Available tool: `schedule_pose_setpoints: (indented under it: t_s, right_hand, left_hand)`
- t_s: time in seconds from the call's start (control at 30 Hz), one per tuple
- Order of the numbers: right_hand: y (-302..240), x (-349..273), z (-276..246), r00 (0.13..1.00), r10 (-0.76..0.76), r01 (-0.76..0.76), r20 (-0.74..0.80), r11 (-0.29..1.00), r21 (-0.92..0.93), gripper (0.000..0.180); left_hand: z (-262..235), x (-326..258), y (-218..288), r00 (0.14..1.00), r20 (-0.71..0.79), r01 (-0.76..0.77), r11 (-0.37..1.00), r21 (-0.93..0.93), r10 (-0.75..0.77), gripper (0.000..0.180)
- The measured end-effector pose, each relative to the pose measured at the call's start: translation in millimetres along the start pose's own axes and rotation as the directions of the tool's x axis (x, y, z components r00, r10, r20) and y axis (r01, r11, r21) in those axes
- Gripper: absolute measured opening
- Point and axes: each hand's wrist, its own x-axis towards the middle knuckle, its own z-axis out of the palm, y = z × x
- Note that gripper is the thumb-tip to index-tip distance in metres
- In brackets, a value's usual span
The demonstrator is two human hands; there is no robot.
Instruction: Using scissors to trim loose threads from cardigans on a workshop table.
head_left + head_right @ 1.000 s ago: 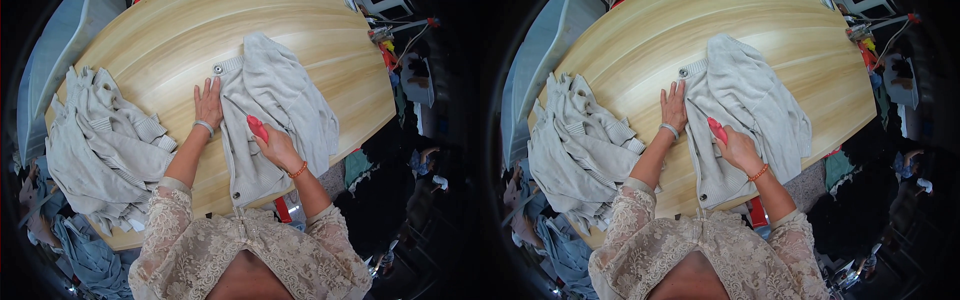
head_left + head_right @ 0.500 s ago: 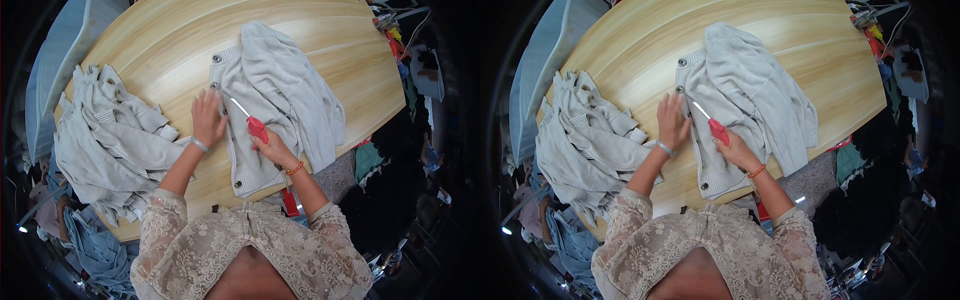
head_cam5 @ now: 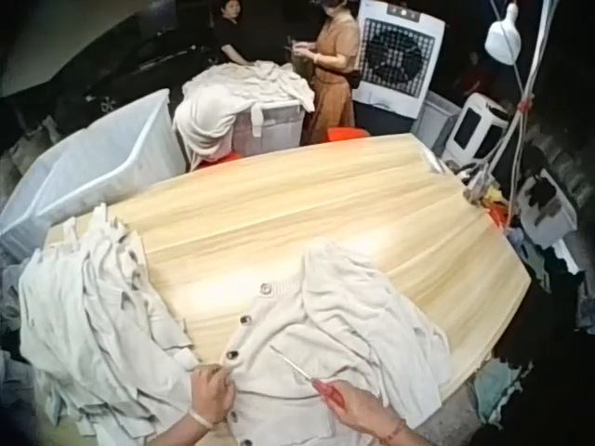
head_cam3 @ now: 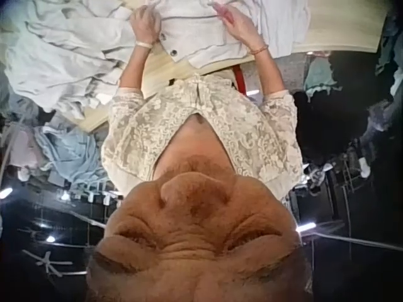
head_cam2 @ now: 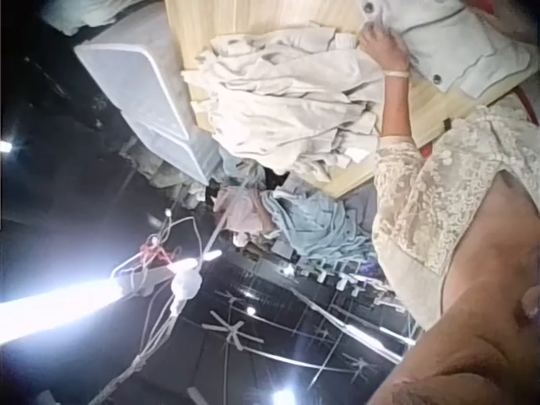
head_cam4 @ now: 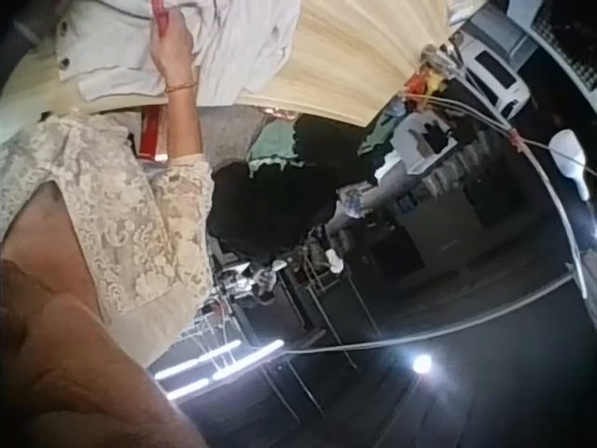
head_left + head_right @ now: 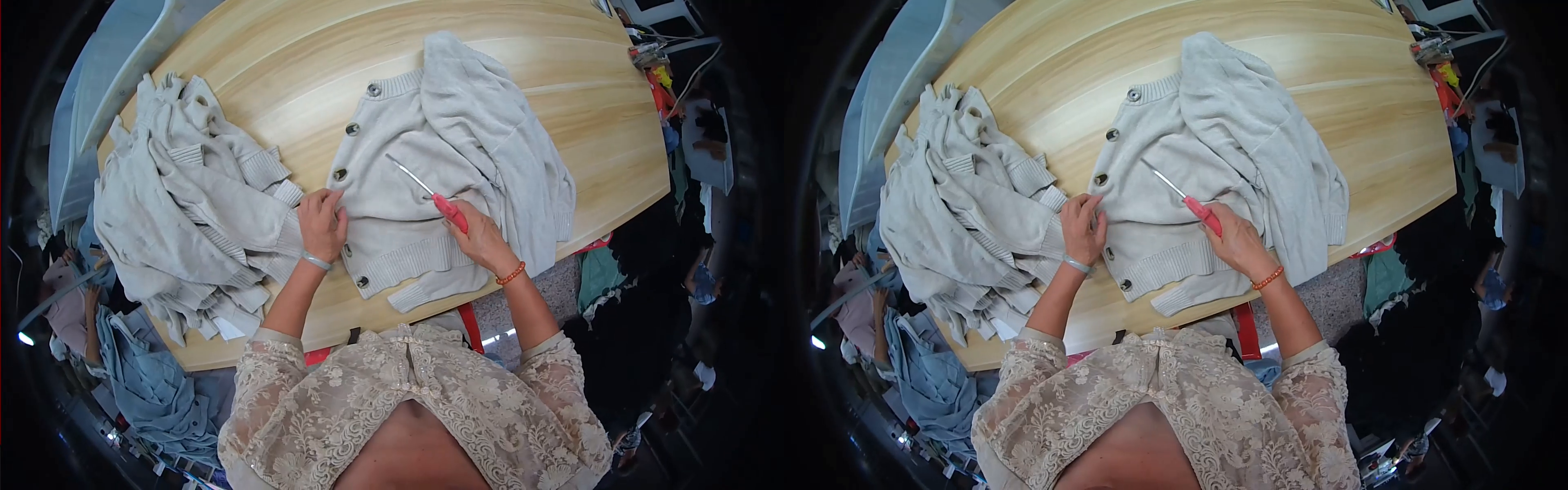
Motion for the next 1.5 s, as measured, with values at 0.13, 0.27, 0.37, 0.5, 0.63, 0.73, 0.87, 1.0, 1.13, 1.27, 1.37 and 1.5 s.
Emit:
schedule_pose_setpoints:
  t_s: [0.13, 0.27, 0.37, 0.5, 0.63, 0.73, 0.87, 1.0, 1.13, 1.27, 1.37, 1.5]
  right_hand:
    - [-34, 4, 10, 0.985, 0.014, -0.002, 0.173, 0.997, -0.073, 0.025]
    - [-51, 11, 19, 0.981, 0.045, -0.011, 0.188, 0.984, -0.178, 0.027]
    - [-54, 5, 12, 0.987, 0.125, -0.097, 0.105, 0.967, -0.238, 0.028]
    - [-36, 14, 50, 0.983, 0.104, -0.089, 0.151, 0.991, -0.100, 0.029]
    - [-46, 15, 56, 0.961, 0.109, -0.056, 0.254, 0.977, -0.207, 0.034]
    - [-45, 5, 44, 0.989, 0.051, -0.030, 0.142, 0.988, -0.148, 0.033]
    - [-39, -3, 32, 0.982, 0.100, -0.069, 0.163, 0.980, -0.184, 0.033]
    - [-30, -21, 36, 0.979, 0.033, 0.014, 0.199, 0.973, -0.231, 0.031]
    - [-30, -34, 38, 0.966, 0.010, 0.051, 0.257, 0.972, -0.231, 0.030]
    - [-42, -42, 28, 0.945, -0.025, 0.115, 0.326, 0.959, -0.260, 0.030]
    - [-33, -46, 22, 0.954, 0.022, 0.055, 0.298, 0.967, -0.248, 0.031]
    - [-38, -44, 19, 0.944, 0.076, 0.019, 0.320, 0.958, -0.285, 0.032]
  left_hand:
    - [21, 26, -15, 0.991, -0.022, 0.133, 0.991, -0.012, -0.133, 0.047]
    - [32, 46, -39, 0.975, 0.015, 0.222, 0.971, -0.092, -0.221, 0.034]
    - [39, 55, -29, 0.980, 0.050, 0.200, 0.965, -0.169, -0.194, 0.021]
    - [42, 32, -64, 0.990, 0.006, 0.137, 0.980, -0.147, -0.138, 0.018]
    - [43, 21, -57, 0.982, -0.024, 0.177, 0.964, -0.199, -0.186, 0.012]
    - [41, 26, -38, 0.991, -0.083, 0.099, 0.995, -0.027, -0.101, 0.024]
    - [32, 5, -11, 0.988, -0.031, 0.155, 0.984, 0.089, -0.153, 0.048]
    - [27, -28, -7, 0.964, -0.019, 0.265, 0.963, -0.047, -0.266, 0.048]
    - [29, -41, -17, 0.857, 0.121, 0.501, 0.755, -0.424, -0.500, 0.031]
    - [39, -49, -48, 0.808, 0.241, 0.527, 0.477, -0.704, -0.537, 0.030]
    - [45, -47, -47, 0.803, 0.290, 0.542, 0.438, -0.717, -0.520, 0.031]
    - [45, -45, -38, 0.765, 0.326, 0.552, 0.304, -0.777, -0.556, 0.030]
